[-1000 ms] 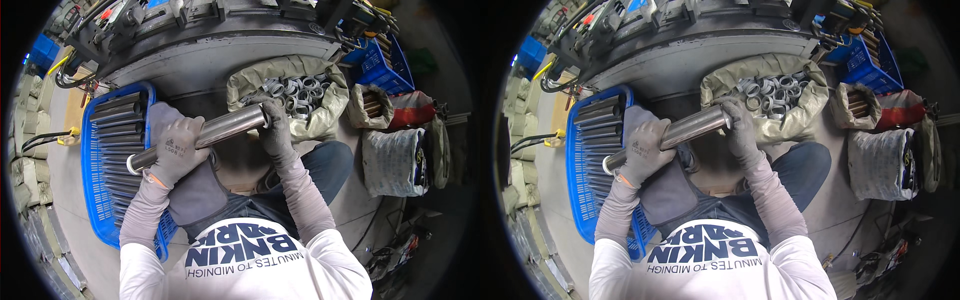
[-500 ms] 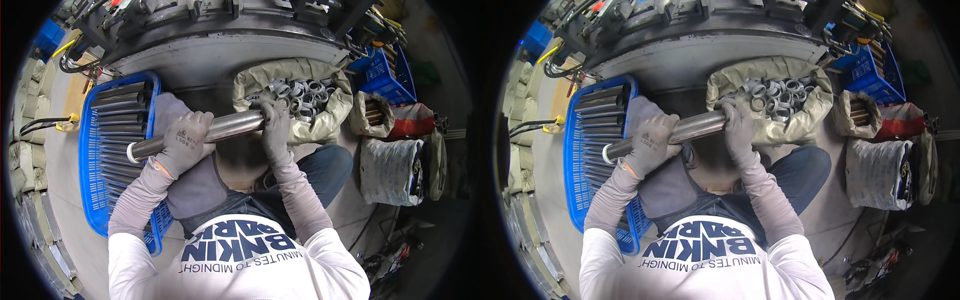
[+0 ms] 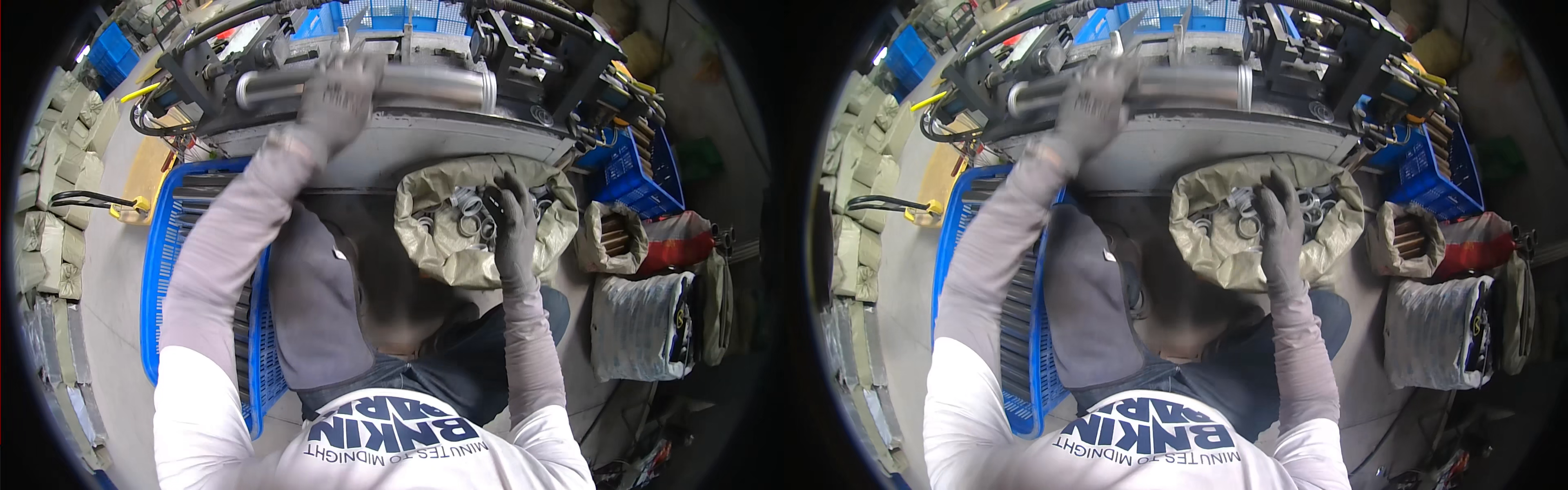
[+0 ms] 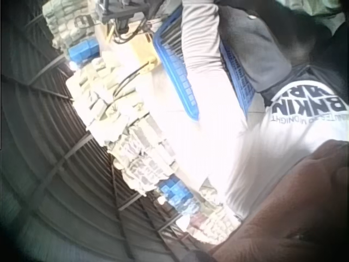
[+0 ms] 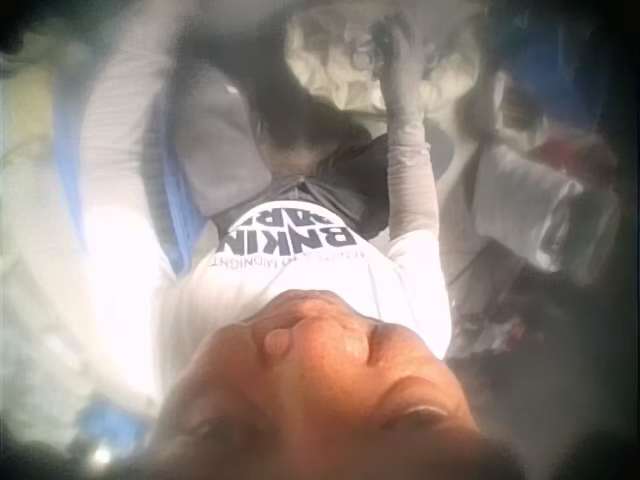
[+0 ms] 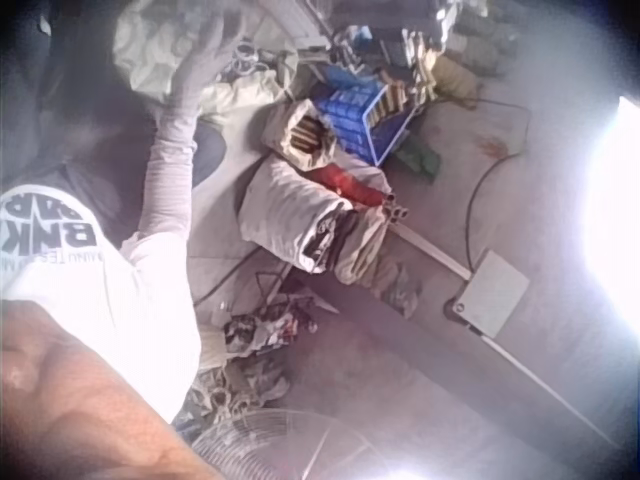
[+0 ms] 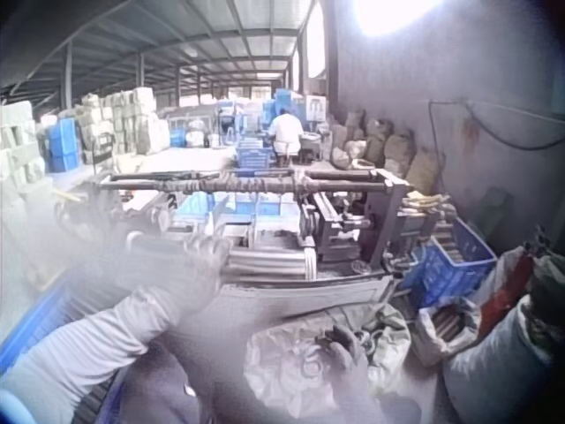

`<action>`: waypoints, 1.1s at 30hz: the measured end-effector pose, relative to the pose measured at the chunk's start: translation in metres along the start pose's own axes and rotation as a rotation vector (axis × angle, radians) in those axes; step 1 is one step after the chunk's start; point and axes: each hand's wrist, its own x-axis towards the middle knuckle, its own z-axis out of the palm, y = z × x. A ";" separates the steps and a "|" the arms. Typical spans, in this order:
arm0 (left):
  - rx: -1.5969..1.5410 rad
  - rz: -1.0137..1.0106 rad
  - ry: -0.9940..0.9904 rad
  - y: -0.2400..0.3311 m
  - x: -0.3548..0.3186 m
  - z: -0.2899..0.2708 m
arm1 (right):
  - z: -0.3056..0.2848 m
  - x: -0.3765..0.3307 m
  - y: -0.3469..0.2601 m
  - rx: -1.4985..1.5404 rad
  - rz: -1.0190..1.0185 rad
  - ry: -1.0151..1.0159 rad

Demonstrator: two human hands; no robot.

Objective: The recorder is seen assembling pipes in a factory setting.

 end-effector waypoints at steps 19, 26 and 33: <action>-0.082 -0.047 0.026 -0.011 0.110 0.086 | -0.075 0.011 0.053 -0.283 0.175 0.144; -0.561 -0.106 0.010 -0.041 -0.103 0.050 | -0.057 0.013 0.129 -1.173 -0.026 -0.170; -0.937 -0.955 -0.172 -0.098 -0.269 0.091 | -0.130 0.028 0.275 -1.286 0.192 -0.333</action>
